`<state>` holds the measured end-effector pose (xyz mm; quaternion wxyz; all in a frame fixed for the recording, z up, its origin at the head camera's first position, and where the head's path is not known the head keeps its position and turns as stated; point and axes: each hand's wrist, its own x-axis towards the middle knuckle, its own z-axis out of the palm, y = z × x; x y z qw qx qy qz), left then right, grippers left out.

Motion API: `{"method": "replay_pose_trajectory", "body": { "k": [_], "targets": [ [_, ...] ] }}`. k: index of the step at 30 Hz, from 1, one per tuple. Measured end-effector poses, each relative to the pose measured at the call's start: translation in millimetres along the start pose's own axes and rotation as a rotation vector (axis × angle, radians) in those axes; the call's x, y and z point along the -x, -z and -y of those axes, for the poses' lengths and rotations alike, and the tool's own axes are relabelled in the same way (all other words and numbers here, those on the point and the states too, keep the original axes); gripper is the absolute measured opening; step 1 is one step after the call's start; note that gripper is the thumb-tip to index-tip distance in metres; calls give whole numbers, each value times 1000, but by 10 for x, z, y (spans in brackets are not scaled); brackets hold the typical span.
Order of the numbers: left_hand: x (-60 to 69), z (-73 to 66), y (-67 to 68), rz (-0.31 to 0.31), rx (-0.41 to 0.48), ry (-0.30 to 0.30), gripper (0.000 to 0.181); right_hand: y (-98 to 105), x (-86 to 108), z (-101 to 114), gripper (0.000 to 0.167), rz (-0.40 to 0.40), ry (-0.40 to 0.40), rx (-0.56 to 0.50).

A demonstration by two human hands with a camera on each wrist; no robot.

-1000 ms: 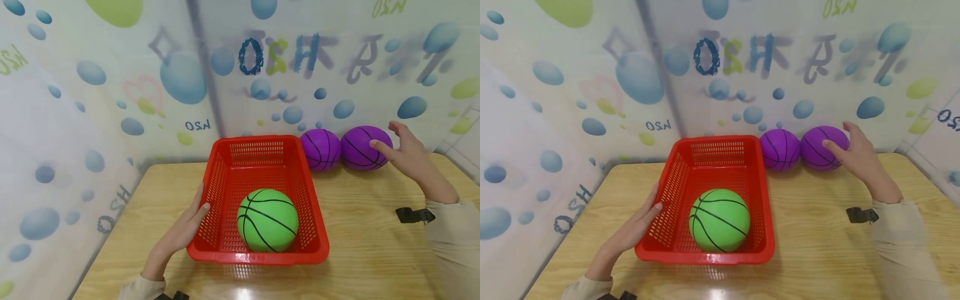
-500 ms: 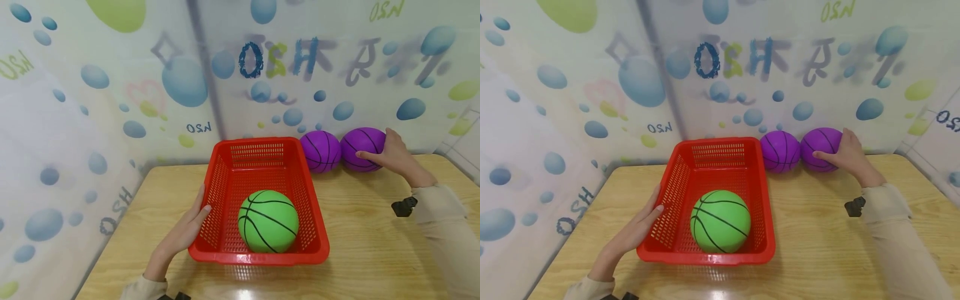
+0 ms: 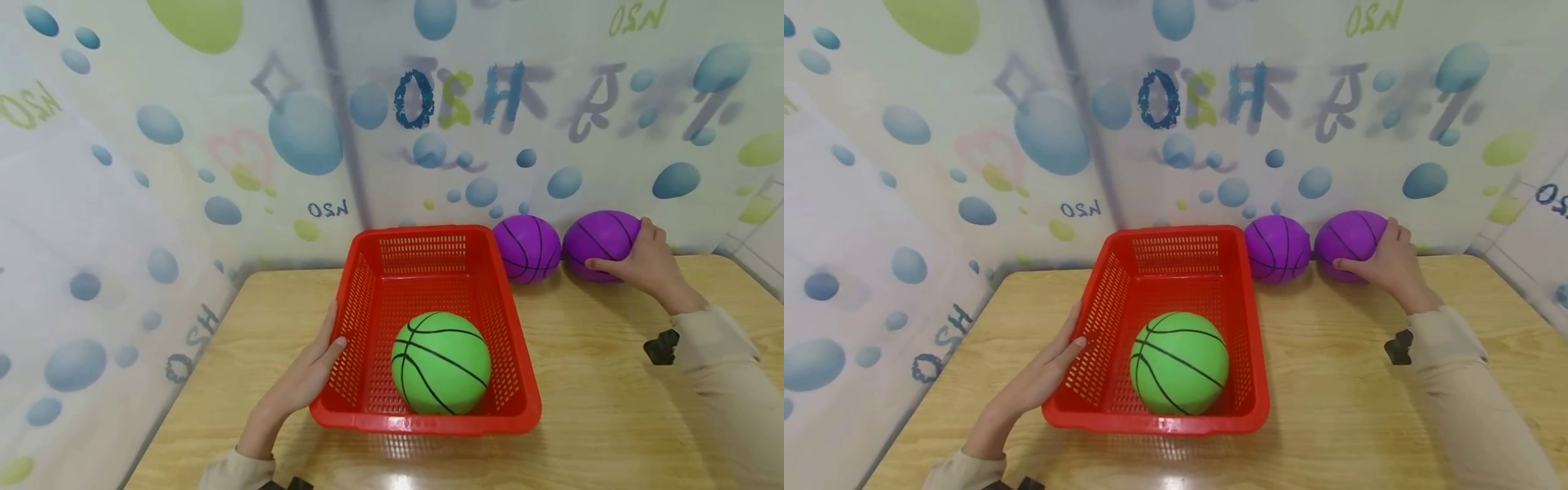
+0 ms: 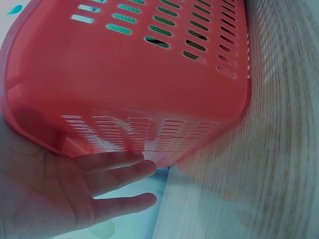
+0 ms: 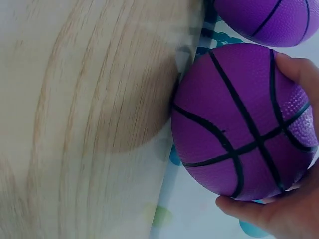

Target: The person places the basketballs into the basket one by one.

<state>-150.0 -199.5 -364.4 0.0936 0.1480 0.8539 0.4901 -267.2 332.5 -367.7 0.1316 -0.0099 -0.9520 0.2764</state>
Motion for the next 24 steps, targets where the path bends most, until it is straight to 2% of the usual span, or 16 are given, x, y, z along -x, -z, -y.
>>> {"method": "replay_pose_trajectory", "body": {
  "k": [6,9,13,18,24],
  "targets": [
    [5,8,-8,-1,11,5,58,158,87,123,113,-82,17,-13],
    [1,2,-11,0,11,4,58,284,107,266,112,-138,46,-36],
    [5,-2,-14,5,37,9,58,435,150,542,106,-193,109,-129],
    [3,-7,-8,4,48,18,58,486,227,1006,101,-153,170,-241],
    [4,-7,0,5,37,15,58,355,273,1465,106,-76,252,-275]
  ]
}}
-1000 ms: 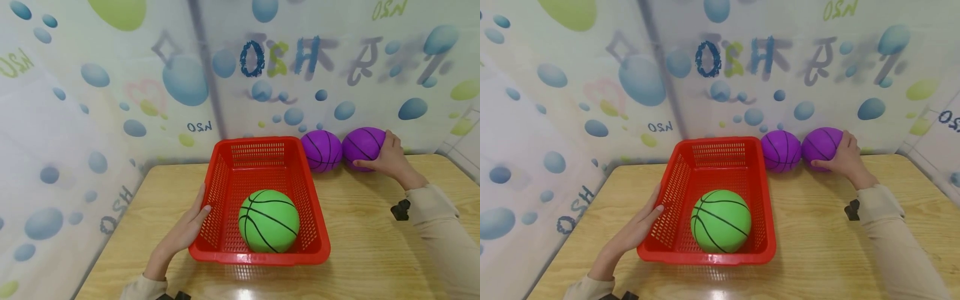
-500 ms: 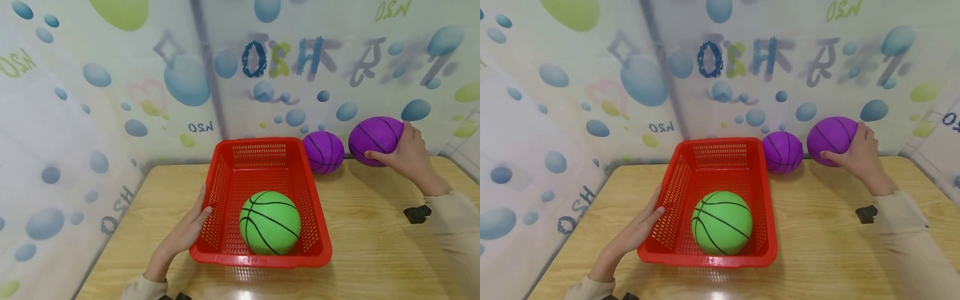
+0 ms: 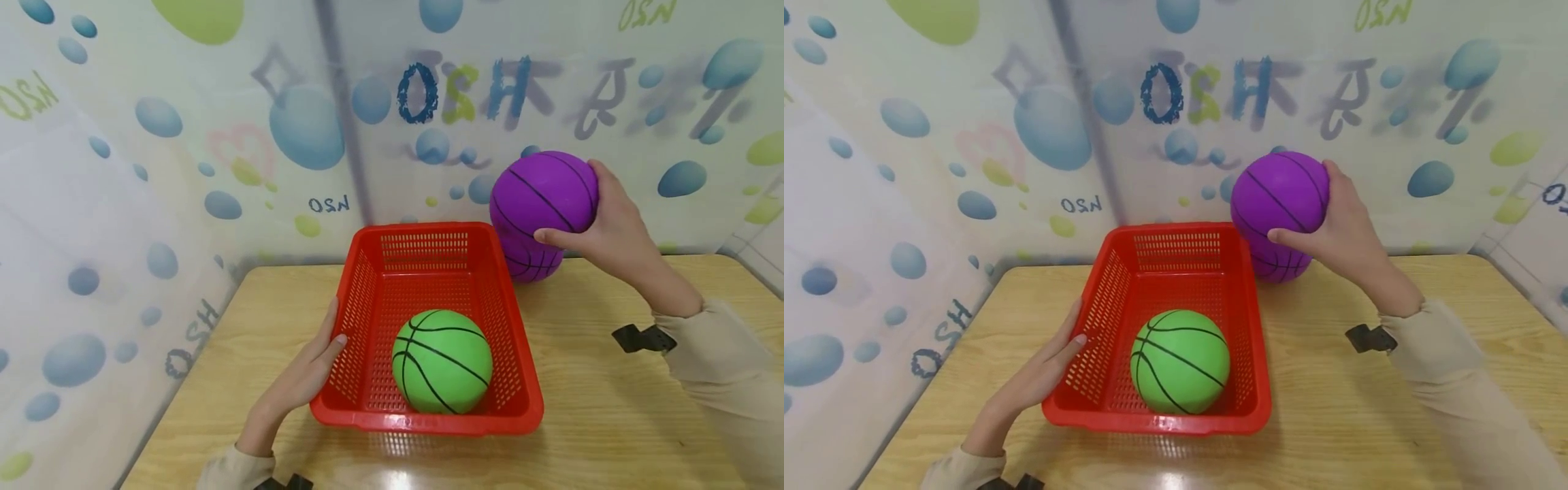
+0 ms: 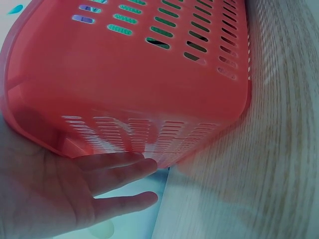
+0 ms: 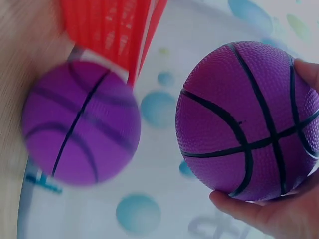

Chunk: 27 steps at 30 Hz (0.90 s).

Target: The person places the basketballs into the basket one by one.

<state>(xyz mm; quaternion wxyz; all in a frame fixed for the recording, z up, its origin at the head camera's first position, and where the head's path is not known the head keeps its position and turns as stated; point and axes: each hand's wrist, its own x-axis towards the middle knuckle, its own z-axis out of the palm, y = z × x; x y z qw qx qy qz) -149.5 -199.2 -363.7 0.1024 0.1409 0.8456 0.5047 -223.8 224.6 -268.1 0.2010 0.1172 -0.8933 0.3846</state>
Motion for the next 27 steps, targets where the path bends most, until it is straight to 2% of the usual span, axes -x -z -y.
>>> {"method": "replay_pose_trajectory", "body": {
  "k": [8,15,19,27],
  "targets": [
    [0,-10,5,-3,-19,-5,57,-355,-82,222,112,100,80,-14],
    [1,-16,-7,5,-14,-3,58,-613,-114,167,106,123,149,-30],
    [2,-21,-15,3,-45,-12,58,-710,-116,149,108,160,150,-16],
    [4,-7,-23,4,-51,-23,59,-966,-87,144,112,258,149,-7]
  ]
}}
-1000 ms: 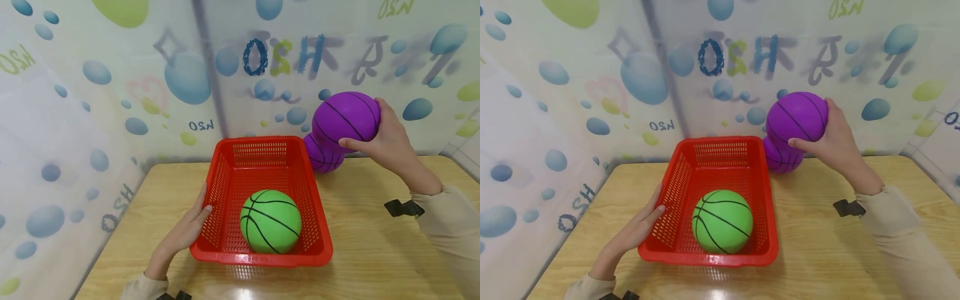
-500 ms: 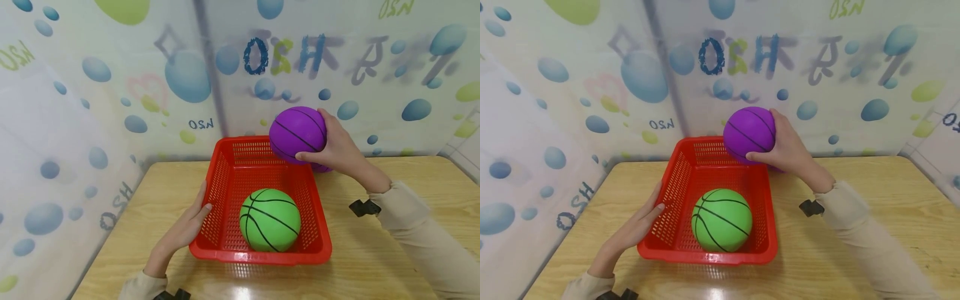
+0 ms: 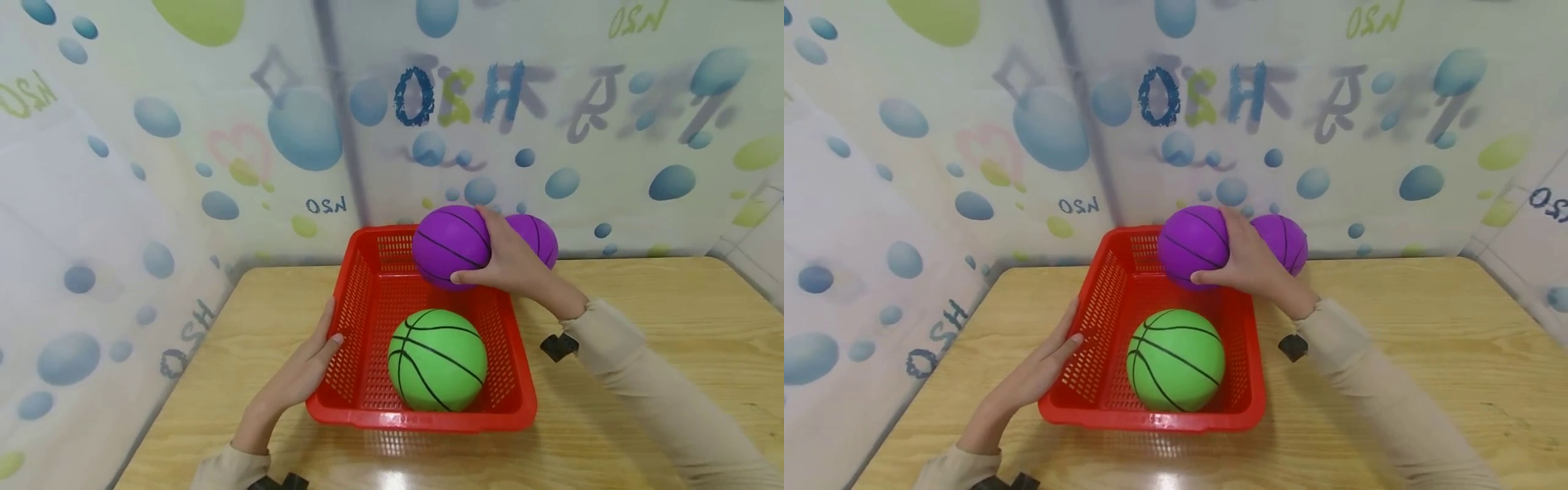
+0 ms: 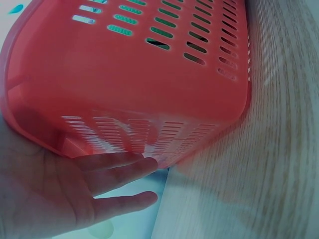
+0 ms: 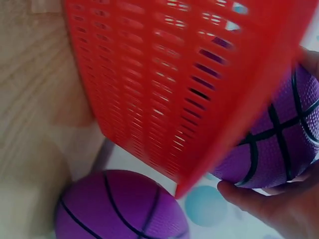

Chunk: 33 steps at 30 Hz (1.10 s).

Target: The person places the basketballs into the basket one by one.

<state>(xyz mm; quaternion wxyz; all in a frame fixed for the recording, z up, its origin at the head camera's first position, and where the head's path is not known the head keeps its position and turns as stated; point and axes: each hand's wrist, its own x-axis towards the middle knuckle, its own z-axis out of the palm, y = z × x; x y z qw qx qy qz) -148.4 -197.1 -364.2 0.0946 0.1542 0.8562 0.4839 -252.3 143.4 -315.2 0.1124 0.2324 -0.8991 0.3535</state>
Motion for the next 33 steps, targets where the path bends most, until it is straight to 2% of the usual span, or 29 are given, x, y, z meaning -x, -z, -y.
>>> {"method": "replay_pose_trajectory", "body": {
  "k": [3,13,15,19,26,29,33],
  "targets": [
    [-1,-16,42,7,0,11,59,-102,-17,-14,114,47,-6,2],
    [16,27,41,5,-17,9,59,-371,-36,-51,114,228,43,188],
    [19,26,37,2,-9,16,60,-396,-31,-55,114,242,40,213],
    [7,20,29,1,3,11,59,-397,-10,-80,114,226,20,217],
    [19,20,14,-7,6,18,59,-387,23,-113,111,247,15,192],
    [18,28,7,-12,17,23,59,-323,44,-102,101,238,26,131],
    [-6,34,18,-12,7,7,59,-125,58,-104,80,134,71,55]
  ]
}}
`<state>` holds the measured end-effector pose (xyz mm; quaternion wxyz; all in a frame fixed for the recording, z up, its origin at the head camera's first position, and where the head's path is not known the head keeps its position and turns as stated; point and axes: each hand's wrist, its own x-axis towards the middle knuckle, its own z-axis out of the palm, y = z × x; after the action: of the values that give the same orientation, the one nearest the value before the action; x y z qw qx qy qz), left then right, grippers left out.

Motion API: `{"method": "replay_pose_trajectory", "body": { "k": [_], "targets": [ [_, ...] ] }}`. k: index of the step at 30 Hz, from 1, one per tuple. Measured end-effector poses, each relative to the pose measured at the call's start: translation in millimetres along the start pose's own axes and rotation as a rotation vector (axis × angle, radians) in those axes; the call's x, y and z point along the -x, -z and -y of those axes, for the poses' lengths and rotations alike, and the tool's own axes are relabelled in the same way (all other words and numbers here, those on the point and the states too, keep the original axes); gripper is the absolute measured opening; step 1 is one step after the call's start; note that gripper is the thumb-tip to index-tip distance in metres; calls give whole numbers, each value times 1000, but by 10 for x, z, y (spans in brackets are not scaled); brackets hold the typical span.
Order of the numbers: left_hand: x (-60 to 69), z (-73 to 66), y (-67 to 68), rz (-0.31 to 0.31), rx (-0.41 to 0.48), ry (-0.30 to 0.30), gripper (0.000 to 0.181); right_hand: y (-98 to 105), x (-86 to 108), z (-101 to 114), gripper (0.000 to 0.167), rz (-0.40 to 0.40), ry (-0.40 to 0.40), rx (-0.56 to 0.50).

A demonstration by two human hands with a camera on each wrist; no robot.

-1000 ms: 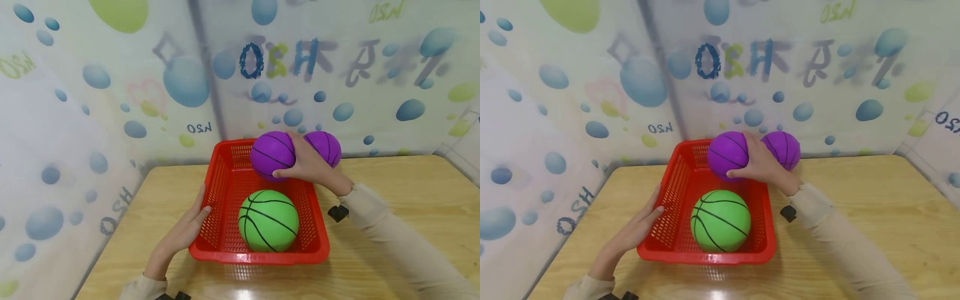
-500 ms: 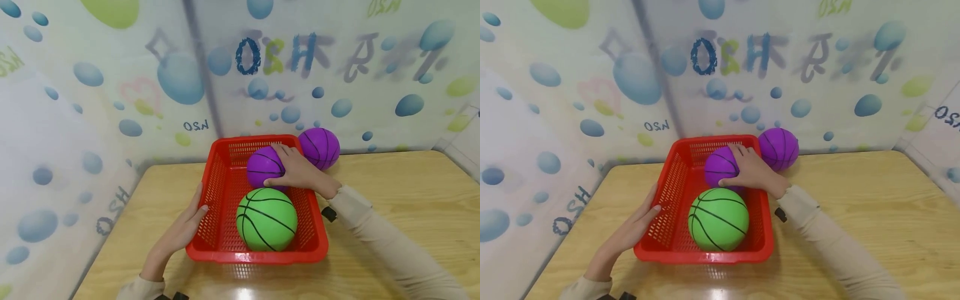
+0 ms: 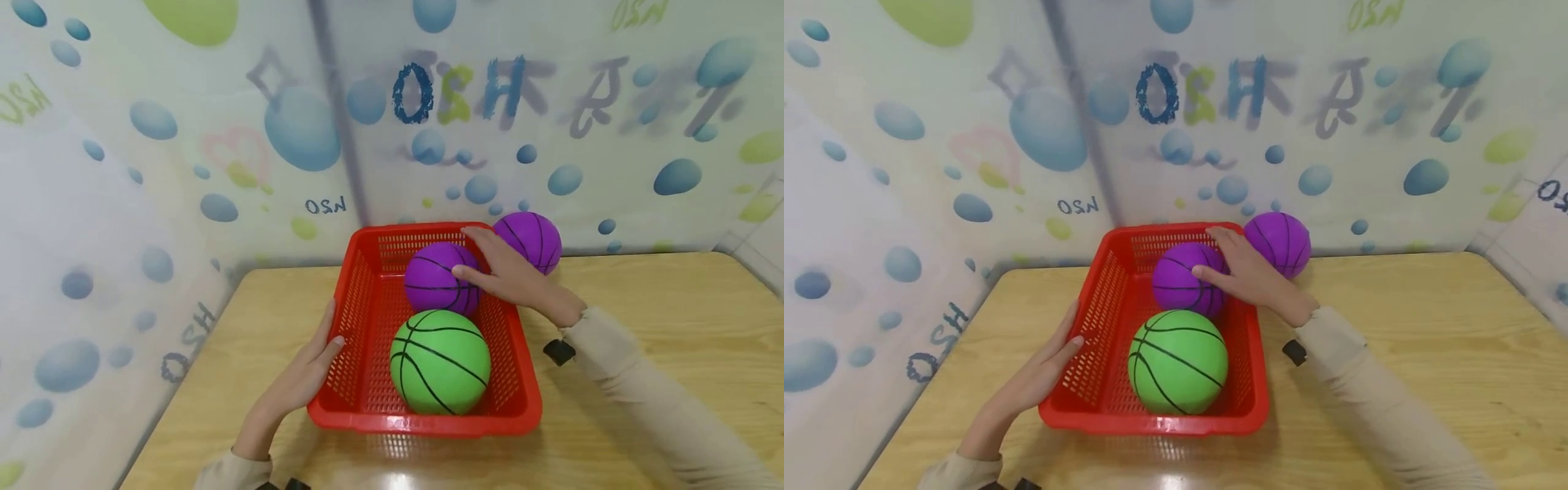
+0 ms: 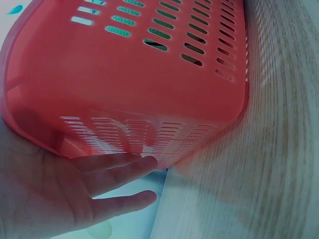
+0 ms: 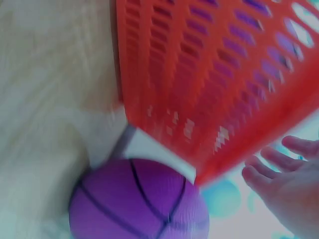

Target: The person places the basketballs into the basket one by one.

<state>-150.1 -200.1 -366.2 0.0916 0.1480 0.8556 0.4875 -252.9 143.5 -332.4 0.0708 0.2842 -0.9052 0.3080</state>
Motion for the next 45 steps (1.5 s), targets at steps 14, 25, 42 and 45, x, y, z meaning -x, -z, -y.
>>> {"method": "replay_pose_trajectory", "body": {
  "k": [14,25,42,45],
  "targets": [
    [-25,6,-9,5,-17,-4,58,574,225,-760,97,-90,-404,76],
    [-30,12,-6,0,15,-3,58,325,205,-1029,114,-92,-394,-157],
    [-50,2,-9,21,84,24,59,188,233,-1055,108,-286,-354,-63],
    [-40,-10,1,15,71,22,59,236,248,-1015,112,-298,-356,-29]
  ]
}}
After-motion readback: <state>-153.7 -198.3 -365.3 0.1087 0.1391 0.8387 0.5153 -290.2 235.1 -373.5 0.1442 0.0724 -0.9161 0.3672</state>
